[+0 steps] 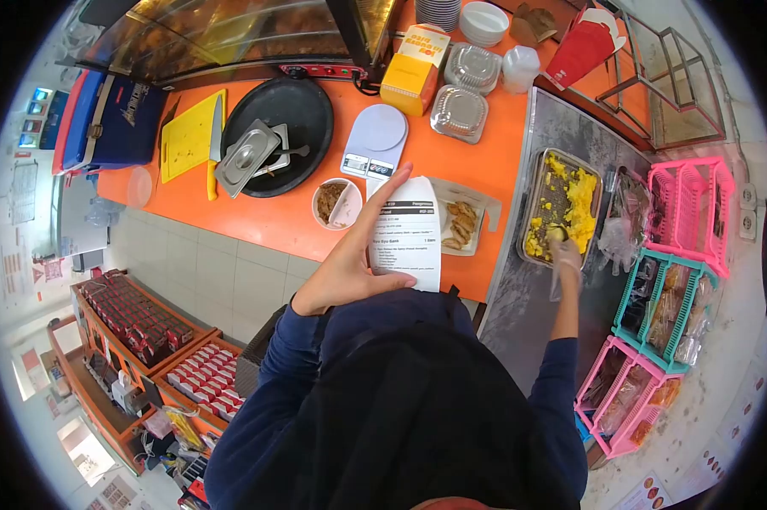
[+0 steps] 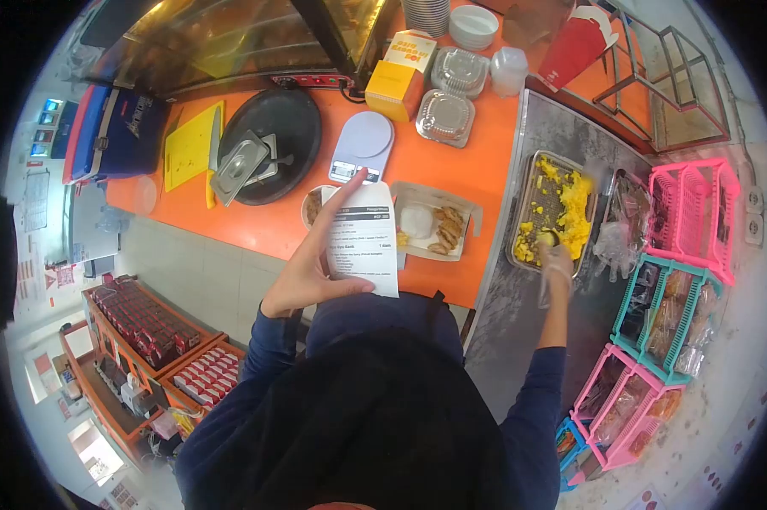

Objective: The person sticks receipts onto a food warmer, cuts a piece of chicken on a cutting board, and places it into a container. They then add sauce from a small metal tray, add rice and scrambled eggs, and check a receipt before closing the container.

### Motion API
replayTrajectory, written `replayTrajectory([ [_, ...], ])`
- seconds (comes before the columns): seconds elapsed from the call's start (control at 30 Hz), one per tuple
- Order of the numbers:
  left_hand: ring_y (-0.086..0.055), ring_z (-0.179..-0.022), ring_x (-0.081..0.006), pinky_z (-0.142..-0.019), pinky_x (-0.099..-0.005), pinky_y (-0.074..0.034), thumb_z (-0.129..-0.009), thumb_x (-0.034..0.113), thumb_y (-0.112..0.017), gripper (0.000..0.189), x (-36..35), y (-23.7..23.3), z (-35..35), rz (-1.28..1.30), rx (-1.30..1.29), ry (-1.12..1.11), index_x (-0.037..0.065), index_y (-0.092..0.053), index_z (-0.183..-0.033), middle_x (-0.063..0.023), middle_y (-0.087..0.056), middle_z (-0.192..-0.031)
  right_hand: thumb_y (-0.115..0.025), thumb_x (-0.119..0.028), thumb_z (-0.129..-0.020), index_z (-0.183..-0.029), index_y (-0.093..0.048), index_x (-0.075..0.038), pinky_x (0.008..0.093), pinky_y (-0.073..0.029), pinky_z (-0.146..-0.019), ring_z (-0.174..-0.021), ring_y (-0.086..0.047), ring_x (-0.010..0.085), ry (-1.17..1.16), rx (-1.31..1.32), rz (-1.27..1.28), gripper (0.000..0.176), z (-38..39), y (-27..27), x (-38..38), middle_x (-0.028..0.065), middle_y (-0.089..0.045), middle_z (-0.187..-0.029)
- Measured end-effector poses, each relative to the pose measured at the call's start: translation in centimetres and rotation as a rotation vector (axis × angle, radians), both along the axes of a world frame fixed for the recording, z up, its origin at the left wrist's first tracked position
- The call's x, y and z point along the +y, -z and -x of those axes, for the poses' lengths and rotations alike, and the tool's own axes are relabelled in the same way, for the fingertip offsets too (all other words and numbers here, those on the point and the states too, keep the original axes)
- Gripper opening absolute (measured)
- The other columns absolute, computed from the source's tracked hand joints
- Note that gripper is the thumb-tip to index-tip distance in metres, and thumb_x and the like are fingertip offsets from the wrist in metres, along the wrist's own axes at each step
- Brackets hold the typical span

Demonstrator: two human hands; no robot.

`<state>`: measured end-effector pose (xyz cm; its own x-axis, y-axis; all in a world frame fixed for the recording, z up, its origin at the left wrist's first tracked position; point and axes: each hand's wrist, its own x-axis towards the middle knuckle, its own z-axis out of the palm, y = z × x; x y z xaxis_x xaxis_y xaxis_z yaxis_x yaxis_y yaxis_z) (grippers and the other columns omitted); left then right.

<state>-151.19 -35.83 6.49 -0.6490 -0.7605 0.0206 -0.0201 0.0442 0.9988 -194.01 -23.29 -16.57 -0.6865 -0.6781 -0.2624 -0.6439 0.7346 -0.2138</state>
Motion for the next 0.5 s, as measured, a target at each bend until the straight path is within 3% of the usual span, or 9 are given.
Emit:
replayTrajectory([
  [0.03,-0.016,-0.144,-0.0259,-0.116,-0.0369,-0.015,-0.055,-0.005,-0.076,0.111,0.0,0.0,-0.5,-0.022,-0.013,0.009,0.007,-0.018,-0.149,-0.0125,-0.018,-0.156,-0.064,-0.048,-0.081,-0.086,-0.065,-0.007,0.0392,-0.046,-0.057,-0.065,-0.063,0.0292,-0.002,-0.003,0.000,0.042,0.6,0.6,0.1,0.0122,-0.065,-0.073],
  [0.13,-0.018,-0.143,-0.0256,-0.116,-0.0367,-0.016,-0.057,-0.004,-0.076,0.109,0.1,0.3,-2.1,-0.032,-0.016,0.023,0.007,-0.019,-0.149,-0.0130,-0.021,-0.154,-0.064,-0.040,-0.084,-0.086,-0.064,-0.004,0.0320,-0.042,-0.057,-0.063,-0.049,0.0148,0.442,-0.965,-0.093,0.036,-0.7,-2.7,-2.7,0.0028,-0.051,-0.066],
  [0.2,-0.020,-0.143,-0.0254,-0.116,-0.0366,-0.017,-0.058,-0.004,-0.077,0.107,0.2,0.4,-3.5,-0.019,-0.002,0.029,0.007,-0.021,-0.149,-0.0132,-0.024,-0.153,-0.062,-0.038,-0.087,-0.087,-0.066,-0.009,0.0269,-0.036,-0.052,-0.060,-0.045,0.0097,0.281,-1.180,-0.047,0.029,-7.4,-7.9,-3.9,0.0007,-0.048,-0.066],
  [0.23,-0.023,-0.141,-0.0244,-0.115,-0.0362,-0.020,-0.059,-0.005,-0.076,0.103,0.3,0.4,-4.4,-0.045,-0.022,0.026,0.006,-0.025,-0.147,-0.0129,-0.028,-0.151,-0.063,-0.037,-0.087,-0.090,-0.066,-0.011,0.0252,-0.036,-0.053,-0.062,-0.045,0.0073,-0.042,-1.096,-0.035,0.027,-9.0,-4.8,-3.7,0.0000,-0.049,-0.070],
  [0.3,-0.027,-0.139,-0.0234,-0.114,-0.0359,-0.023,-0.060,-0.005,-0.076,0.099,0.6,0.2,-6.3,-0.074,-0.040,0.025,0.006,-0.029,-0.146,-0.0126,-0.032,-0.149,-0.064,-0.035,-0.087,-0.098,-0.066,-0.012,0.0255,-0.039,-0.058,-0.071,-0.048,0.0070,-0.218,-1.084,-0.215,0.026,-15.5,-6.0,-5.4,0.0004,-0.053,-0.080],
  [0.33,-0.031,-0.137,-0.0223,-0.112,-0.0352,-0.026,-0.062,-0.006,-0.075,0.094,0.6,0.1,-7.4,-0.122,-0.038,0.018,0.006,-0.033,-0.144,-0.0119,-0.035,-0.147,-0.065,-0.034,-0.086,-0.102,-0.066,-0.011,0.0275,-0.042,-0.062,-0.077,-0.052,0.0092,-0.074,-1.164,-0.404,0.028,-21.7,-11.0,-7.5,0.0016,-0.055,-0.086],
  [0.4,-0.035,-0.134,-0.0212,-0.110,-0.0346,-0.030,-0.063,-0.007,-0.075,0.089,0.3,0.3,-9.9,-0.171,-0.033,0.020,0.006,-0.037,-0.143,-0.0112,-0.038,-0.146,-0.066,-0.036,-0.085,-0.103,-0.067,-0.008,0.0326,-0.045,-0.068,-0.080,-0.057,0.0164,-0.078,-1.313,-0.186,0.033,-28.9,-12.6,-7.5,0.0032,-0.059,-0.085],
  [0.47,-0.040,-0.130,-0.0192,-0.106,-0.0330,-0.037,-0.065,-0.009,-0.074,0.088,0.0,1.4,-13.1,-0.154,-0.009,-0.071,0.007,-0.037,-0.143,-0.0100,-0.040,-0.144,-0.067,-0.039,-0.083,-0.099,-0.067,-0.002,0.0372,-0.047,-0.067,-0.076,-0.061,0.0239,-0.217,-1.092,-0.103,0.040,-33.1,-5.3,-8.7,0.0096,-0.063,-0.082],
  [0.5,-0.040,-0.130,-0.0192,-0.106,-0.0330,-0.037,-0.065,-0.009,-0.074,0.088,-0.2,1.7,-14.8,-0.159,-0.007,-0.064,0.007,-0.037,-0.143,-0.0100,-0.040,-0.144,-0.066,-0.041,-0.082,-0.097,-0.065,0.003,0.0394,-0.047,-0.068,-0.074,-0.063,0.0271,-0.332,-0.741,-0.321,0.046,-35.2,-5.0,-11.4,0.0158,-0.065,-0.080],
])
